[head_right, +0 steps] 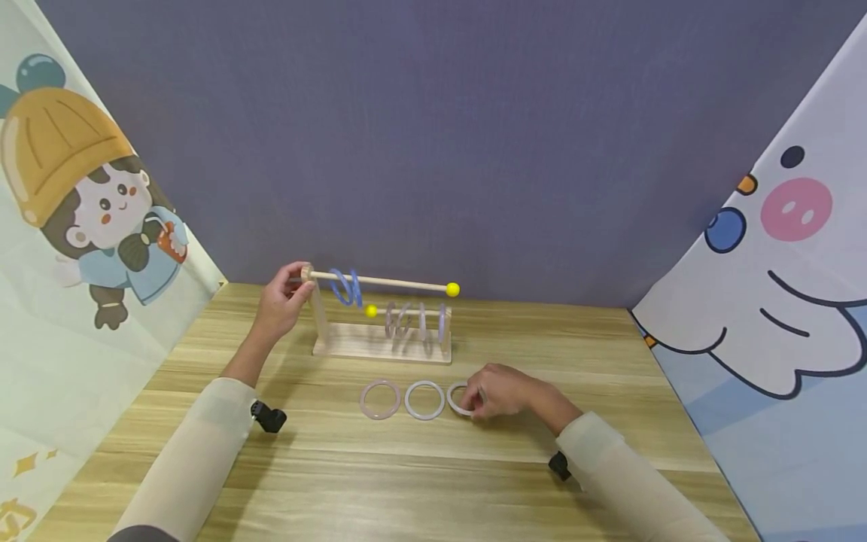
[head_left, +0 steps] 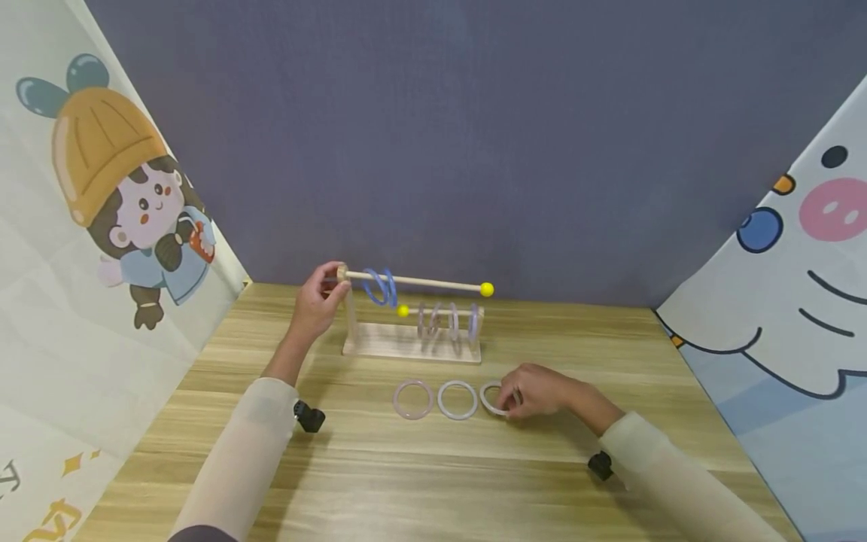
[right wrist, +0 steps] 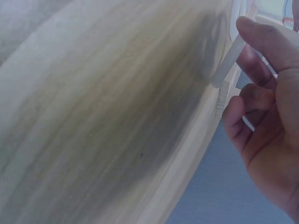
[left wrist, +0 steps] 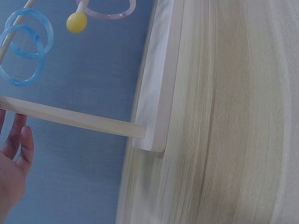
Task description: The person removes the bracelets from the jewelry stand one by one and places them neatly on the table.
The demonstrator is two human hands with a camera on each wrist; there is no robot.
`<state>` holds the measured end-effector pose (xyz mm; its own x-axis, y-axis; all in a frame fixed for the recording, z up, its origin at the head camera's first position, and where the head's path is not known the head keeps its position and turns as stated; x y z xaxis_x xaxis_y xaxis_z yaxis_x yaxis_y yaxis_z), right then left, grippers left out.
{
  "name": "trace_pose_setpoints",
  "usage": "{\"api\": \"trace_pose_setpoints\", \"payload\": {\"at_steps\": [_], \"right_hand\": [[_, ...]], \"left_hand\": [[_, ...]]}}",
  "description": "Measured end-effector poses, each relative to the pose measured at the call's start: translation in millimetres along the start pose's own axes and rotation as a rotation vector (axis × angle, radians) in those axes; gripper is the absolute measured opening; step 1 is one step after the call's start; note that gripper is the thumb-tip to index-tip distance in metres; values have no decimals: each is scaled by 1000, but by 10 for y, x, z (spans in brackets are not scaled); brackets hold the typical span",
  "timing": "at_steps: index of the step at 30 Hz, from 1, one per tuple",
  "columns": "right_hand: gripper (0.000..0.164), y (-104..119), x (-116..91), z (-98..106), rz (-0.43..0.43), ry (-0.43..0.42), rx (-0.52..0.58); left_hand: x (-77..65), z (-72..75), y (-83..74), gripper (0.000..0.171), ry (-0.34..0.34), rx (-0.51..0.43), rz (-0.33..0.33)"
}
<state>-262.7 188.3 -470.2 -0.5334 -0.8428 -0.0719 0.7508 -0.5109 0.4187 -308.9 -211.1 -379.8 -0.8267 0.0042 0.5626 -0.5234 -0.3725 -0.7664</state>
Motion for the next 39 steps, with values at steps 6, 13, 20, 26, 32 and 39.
{"api": "trace_pose_setpoints", "payload": {"at_steps": [6, 13, 20, 26, 32, 39], "right_hand": [[16, -37, -14, -38, -12, 12, 14], [16, -85, -20, -96, -72, 73, 77], [15, -102, -21, -108, -120, 89, 89], [13, -109, -31, -105, -104, 84, 94], [14, -113, -29, -111, -126, 80, 105], [15, -99, -28, -96, -109, 47, 137]], "left_hand": [[-1, 6, -15, 39, -6, -7, -2], [-1, 1, -26, 39, -8, -3, -9], [0, 5, -55, 39, -14, -31, -10], [-3, 5, -42, 39, -12, -28, -4], [-4, 4, -8, 40, -9, -36, 6], [-5, 7, -18, 40, -9, -34, 0]]}}
Point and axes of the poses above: each hand's wrist, its own x-axis towards the middle knuckle, its own z-axis out of the back of the hand, y = z × x, the point moved 4 cm from there along x, towards the middle knuckle, and after that the axes turned 5 degrees about -z, right-handed, at the moved point
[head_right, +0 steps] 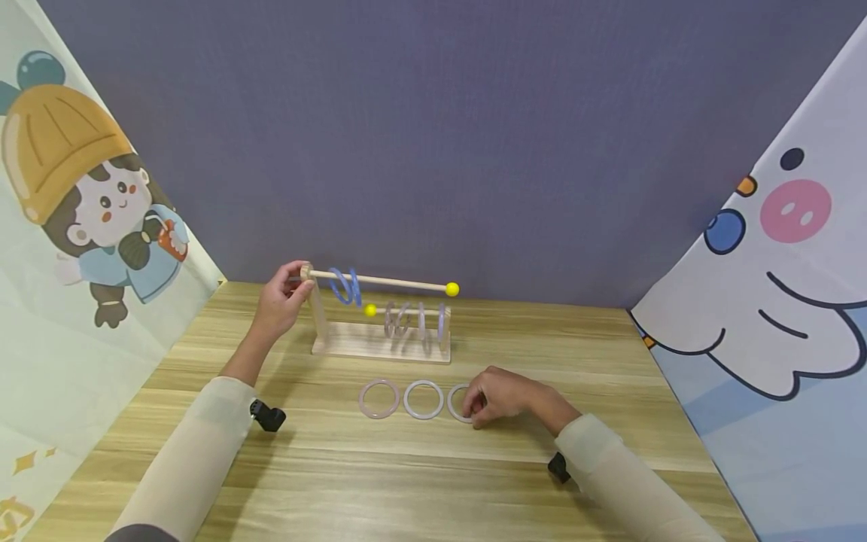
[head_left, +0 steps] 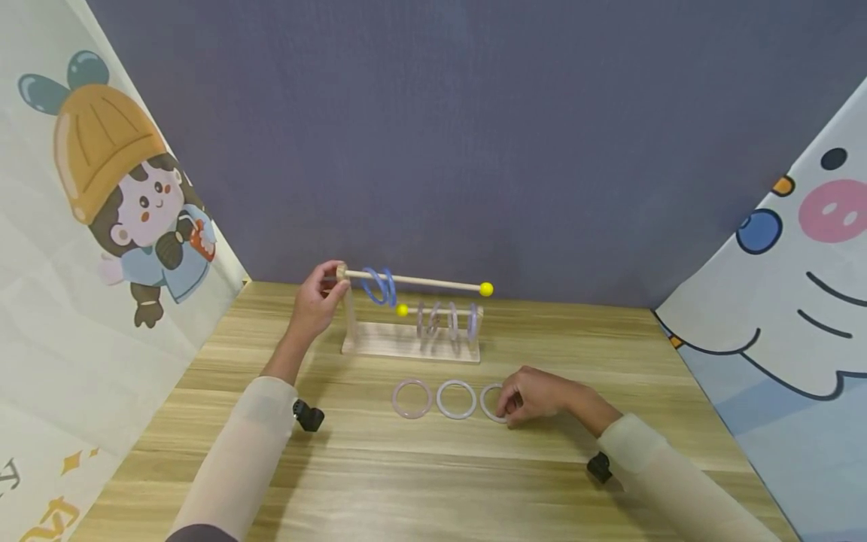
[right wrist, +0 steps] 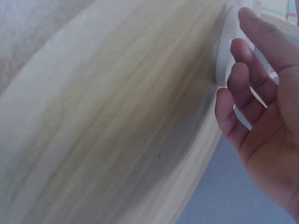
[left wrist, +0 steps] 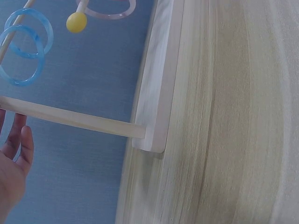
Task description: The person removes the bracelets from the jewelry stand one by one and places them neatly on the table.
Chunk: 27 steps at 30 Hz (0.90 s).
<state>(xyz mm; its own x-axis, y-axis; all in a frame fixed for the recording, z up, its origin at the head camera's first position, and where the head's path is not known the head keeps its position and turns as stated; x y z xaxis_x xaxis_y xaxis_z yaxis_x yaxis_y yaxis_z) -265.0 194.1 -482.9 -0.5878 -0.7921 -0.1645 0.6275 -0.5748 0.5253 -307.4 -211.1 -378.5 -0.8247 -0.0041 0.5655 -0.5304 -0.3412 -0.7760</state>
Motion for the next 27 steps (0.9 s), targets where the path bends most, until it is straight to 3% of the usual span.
{"api": "trace_pose_setpoints", "payload": {"at_steps": [15, 27], "right_hand": [[13, 72, 85, 217, 64, -205, 27], [25, 264, 230, 381, 4, -346, 41]], "left_hand": [[-7, 2, -12, 38, -5, 19, 0], [-6, -4, -22, 39, 4, 10, -4]]}}
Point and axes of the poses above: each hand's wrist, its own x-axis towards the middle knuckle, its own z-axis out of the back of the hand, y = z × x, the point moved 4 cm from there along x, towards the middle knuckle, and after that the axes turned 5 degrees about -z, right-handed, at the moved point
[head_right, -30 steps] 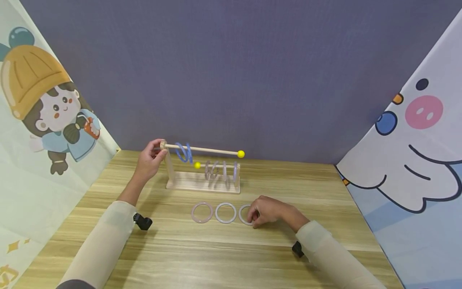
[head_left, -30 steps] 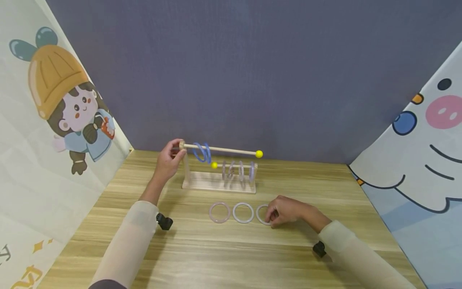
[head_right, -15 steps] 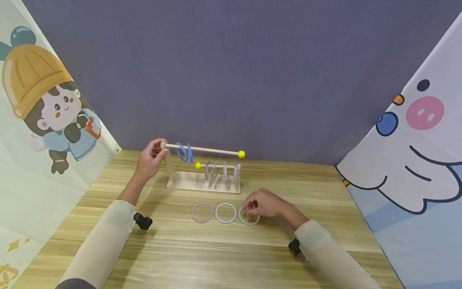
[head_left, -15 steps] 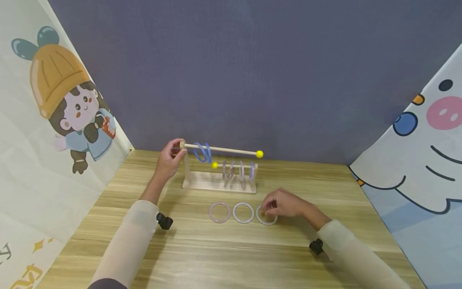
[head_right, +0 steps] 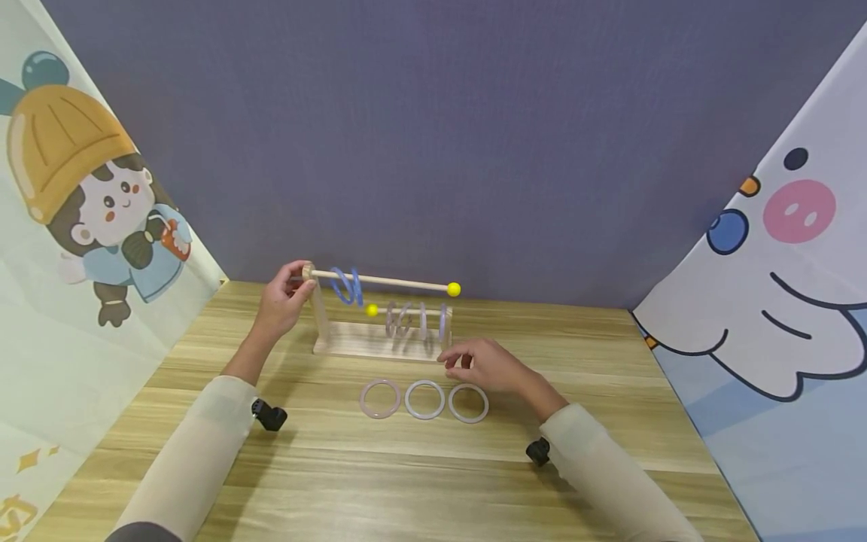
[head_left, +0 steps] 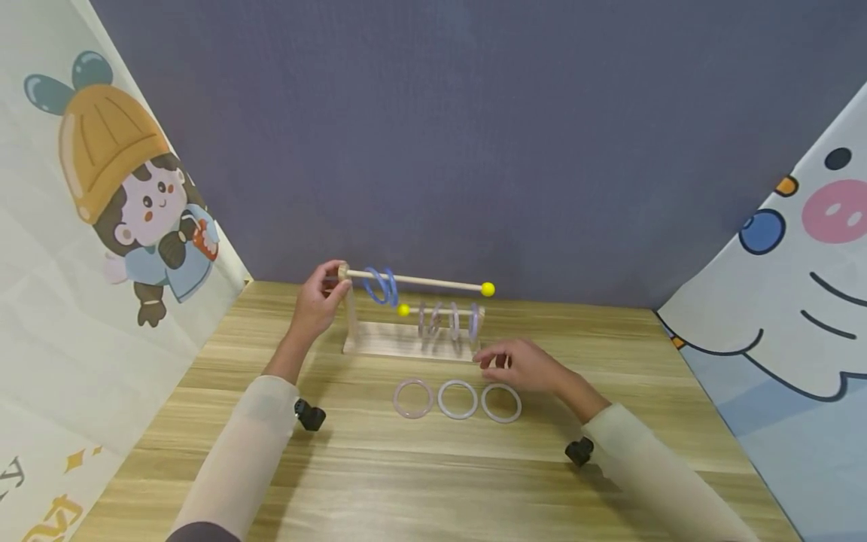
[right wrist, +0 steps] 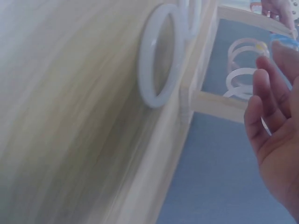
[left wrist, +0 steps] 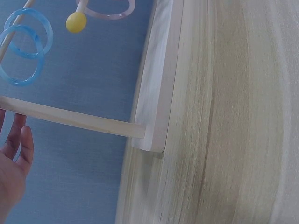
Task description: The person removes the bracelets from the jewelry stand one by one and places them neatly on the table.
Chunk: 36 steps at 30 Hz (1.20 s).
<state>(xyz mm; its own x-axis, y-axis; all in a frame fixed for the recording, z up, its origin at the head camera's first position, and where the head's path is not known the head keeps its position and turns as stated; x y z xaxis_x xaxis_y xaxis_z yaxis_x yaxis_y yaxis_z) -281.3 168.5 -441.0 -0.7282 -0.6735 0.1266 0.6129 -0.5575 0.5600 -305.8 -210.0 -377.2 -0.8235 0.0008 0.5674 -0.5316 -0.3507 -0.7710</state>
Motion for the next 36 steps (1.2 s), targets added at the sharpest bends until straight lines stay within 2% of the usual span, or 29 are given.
{"api": "trace_pose_setpoints", "payload": {"at_steps": [12, 27, 36], "right_hand": [[26, 250, 256, 50, 66, -144, 33], [22, 544, 667, 1, -66, -357, 179], [23, 612, 881, -77, -159, -447, 344]], "left_hand": [[7, -1, 24, 39, 0, -21, -4], [-4, 5, 24, 39, 0, -24, -6], [5, 6, 33, 40, 10, -27, -6]]}}
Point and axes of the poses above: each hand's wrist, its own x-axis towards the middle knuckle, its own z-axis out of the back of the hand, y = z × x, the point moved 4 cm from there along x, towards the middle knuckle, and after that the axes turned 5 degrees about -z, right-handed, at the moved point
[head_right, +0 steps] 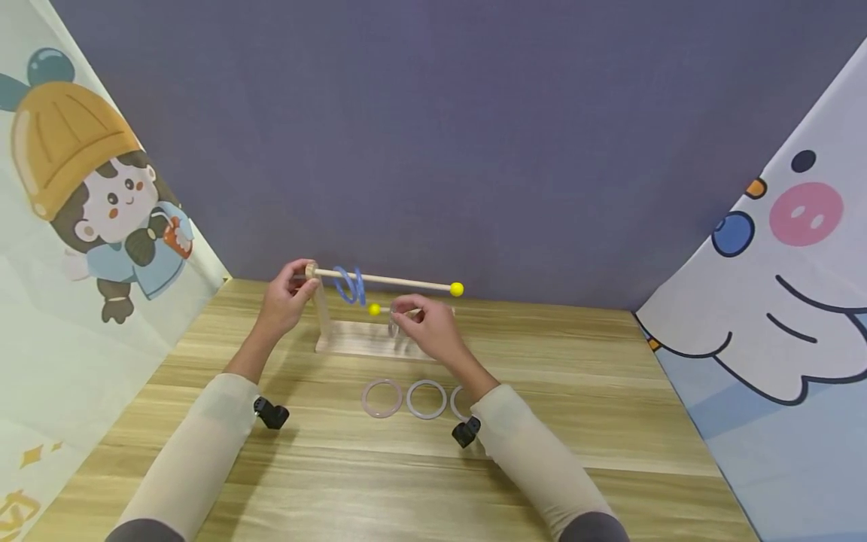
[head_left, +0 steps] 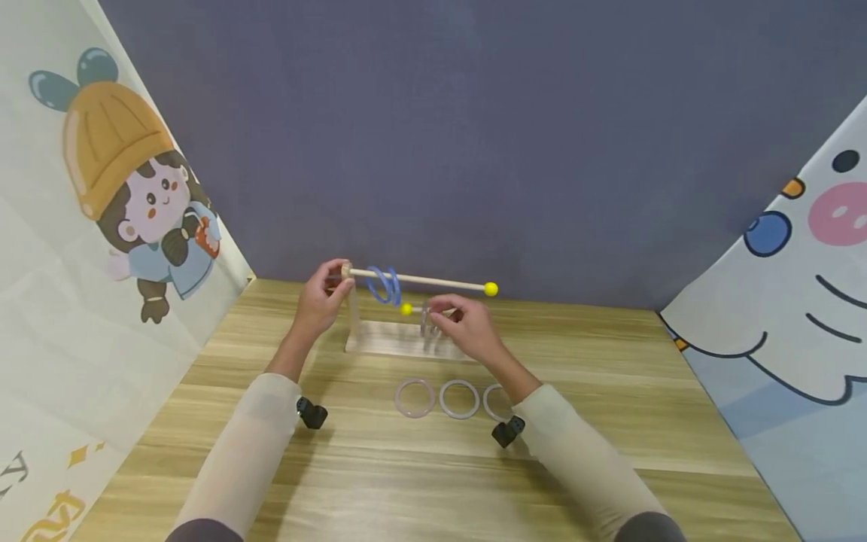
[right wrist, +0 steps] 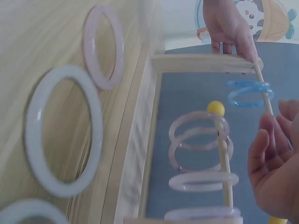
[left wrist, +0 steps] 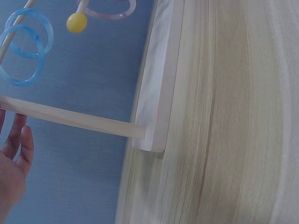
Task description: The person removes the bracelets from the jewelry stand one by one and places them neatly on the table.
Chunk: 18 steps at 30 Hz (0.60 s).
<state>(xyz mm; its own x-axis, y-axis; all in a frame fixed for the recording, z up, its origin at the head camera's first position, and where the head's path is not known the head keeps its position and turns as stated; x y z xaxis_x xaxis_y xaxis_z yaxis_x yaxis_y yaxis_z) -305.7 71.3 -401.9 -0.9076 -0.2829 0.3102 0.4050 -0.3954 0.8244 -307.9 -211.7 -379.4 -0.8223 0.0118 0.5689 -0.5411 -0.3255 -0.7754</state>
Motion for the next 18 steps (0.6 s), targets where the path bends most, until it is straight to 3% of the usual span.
{"api": "trace_pose_setpoints", "payload": {"at_steps": [18], "right_hand": [[28, 106, 177, -335, -108, -38, 109]], "left_hand": [[10, -5, -16, 40, -6, 4, 4]]}}
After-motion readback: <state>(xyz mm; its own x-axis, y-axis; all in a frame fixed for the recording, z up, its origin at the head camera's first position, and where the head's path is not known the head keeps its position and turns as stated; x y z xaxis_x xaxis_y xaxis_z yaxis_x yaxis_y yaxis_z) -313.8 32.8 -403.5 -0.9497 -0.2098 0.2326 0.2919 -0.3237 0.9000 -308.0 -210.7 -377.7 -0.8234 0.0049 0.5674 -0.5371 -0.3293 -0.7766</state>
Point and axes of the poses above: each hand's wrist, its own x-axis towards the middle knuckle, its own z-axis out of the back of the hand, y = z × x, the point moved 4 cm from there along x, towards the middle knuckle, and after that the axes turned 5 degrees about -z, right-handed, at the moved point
